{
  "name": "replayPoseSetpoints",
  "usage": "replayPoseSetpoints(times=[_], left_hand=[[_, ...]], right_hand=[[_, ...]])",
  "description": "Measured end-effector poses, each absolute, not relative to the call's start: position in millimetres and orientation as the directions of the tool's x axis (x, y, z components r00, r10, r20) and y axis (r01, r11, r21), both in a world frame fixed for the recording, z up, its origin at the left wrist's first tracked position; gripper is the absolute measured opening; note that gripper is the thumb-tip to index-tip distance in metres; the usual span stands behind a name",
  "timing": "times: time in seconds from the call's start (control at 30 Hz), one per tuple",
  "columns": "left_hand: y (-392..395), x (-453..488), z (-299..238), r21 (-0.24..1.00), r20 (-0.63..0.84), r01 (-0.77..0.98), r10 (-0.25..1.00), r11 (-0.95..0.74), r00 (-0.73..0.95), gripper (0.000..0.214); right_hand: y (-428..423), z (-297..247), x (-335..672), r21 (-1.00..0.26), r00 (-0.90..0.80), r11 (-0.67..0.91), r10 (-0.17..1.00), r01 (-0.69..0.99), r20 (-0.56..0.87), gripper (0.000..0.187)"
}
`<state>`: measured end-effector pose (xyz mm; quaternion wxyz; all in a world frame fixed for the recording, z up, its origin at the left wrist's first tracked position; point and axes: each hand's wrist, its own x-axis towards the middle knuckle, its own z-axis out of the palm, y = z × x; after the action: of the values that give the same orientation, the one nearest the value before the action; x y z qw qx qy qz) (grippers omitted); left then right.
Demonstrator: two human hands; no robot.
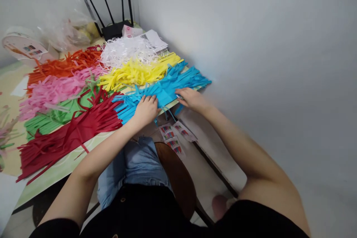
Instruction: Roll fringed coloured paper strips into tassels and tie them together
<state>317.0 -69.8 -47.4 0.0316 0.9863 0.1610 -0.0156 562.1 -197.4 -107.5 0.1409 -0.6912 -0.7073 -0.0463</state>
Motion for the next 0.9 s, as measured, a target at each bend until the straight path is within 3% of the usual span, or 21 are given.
replayPoseSetpoints(times=[0.4,0.63,0.8,0.9], left_hand=[[-69,325,-34,0.049,-0.021,0.325,0.325,-0.944,0.946,0.046],[-78,351,-19,0.09,-0.034,0.4,0.399,-0.912,0.916,0.046],[-80,364,-20,0.069,0.081,0.389,0.394,-0.919,0.916,0.034],[-76,367,-21,0.062,0.134,0.385,0.39,-0.921,0.911,0.039]], right_hand=[[-191,-97,573,-0.129,-0.062,0.098,0.963,0.987,0.261,0.037],[-173,-84,581,-0.214,-0.098,0.152,0.965,0.965,0.243,0.027],[-162,-68,591,-0.265,-0.092,0.153,0.969,0.952,0.229,0.021],[-170,-61,574,-0.249,-0.012,0.09,0.955,0.964,0.298,0.023]])
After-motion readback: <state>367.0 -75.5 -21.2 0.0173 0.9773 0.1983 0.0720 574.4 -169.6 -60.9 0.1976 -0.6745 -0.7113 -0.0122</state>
